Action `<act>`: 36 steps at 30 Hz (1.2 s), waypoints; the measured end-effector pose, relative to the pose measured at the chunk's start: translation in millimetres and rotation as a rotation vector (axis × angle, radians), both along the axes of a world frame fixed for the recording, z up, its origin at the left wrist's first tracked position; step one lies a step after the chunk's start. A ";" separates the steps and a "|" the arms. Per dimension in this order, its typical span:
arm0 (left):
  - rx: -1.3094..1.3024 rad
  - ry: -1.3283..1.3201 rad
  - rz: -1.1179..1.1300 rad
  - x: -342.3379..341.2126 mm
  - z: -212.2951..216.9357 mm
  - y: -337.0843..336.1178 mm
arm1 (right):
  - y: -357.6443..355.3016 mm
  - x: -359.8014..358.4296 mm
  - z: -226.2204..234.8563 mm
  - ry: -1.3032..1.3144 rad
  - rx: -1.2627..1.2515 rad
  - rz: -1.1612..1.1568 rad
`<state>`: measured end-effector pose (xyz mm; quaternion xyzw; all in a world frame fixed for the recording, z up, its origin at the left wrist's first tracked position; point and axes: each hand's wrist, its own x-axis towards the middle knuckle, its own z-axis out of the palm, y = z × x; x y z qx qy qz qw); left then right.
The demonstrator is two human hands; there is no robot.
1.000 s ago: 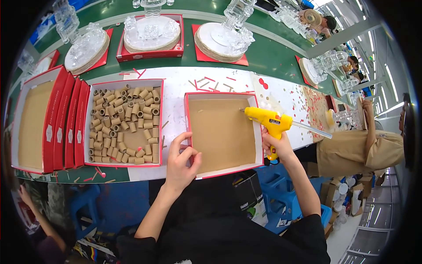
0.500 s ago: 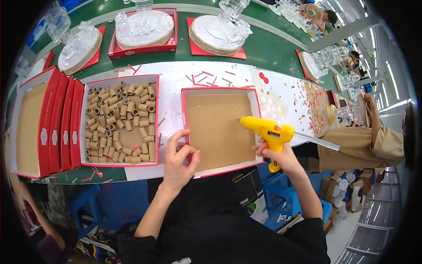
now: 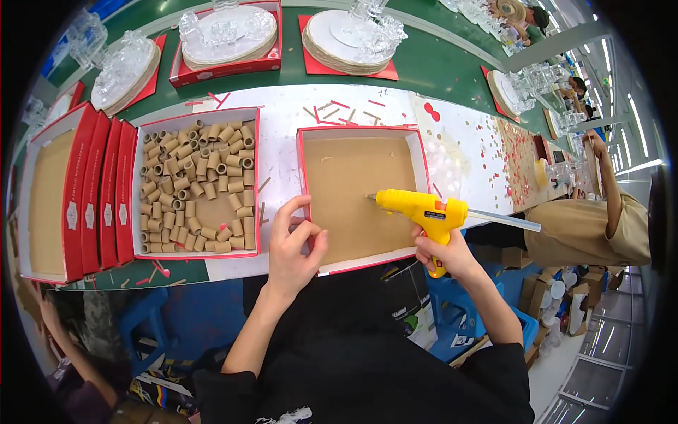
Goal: Assembling decorative crystal fixtures by gluing small components and placing them into boxes.
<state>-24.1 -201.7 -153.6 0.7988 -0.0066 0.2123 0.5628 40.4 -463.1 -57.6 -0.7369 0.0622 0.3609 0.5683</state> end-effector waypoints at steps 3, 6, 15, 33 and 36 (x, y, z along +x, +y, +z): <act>-0.014 0.025 -0.007 -1.3 0.5 -0.2 | 1.3 -0.5 3.2 0.004 0.021 -0.008; -0.023 0.041 -0.014 -1.2 1.6 -1.0 | -4.4 -2.8 3.5 0.030 0.015 -0.016; 0.014 0.016 -0.009 -1.7 -1.0 0.8 | -4.3 -15.9 13.4 -0.110 0.004 0.151; -0.014 0.050 -0.012 -0.9 0.7 -0.4 | 11.1 -37.0 3.4 0.172 0.013 0.223; -0.012 0.042 -0.009 -0.4 -1.3 0.2 | 12.0 -36.1 5.1 0.210 -0.021 0.228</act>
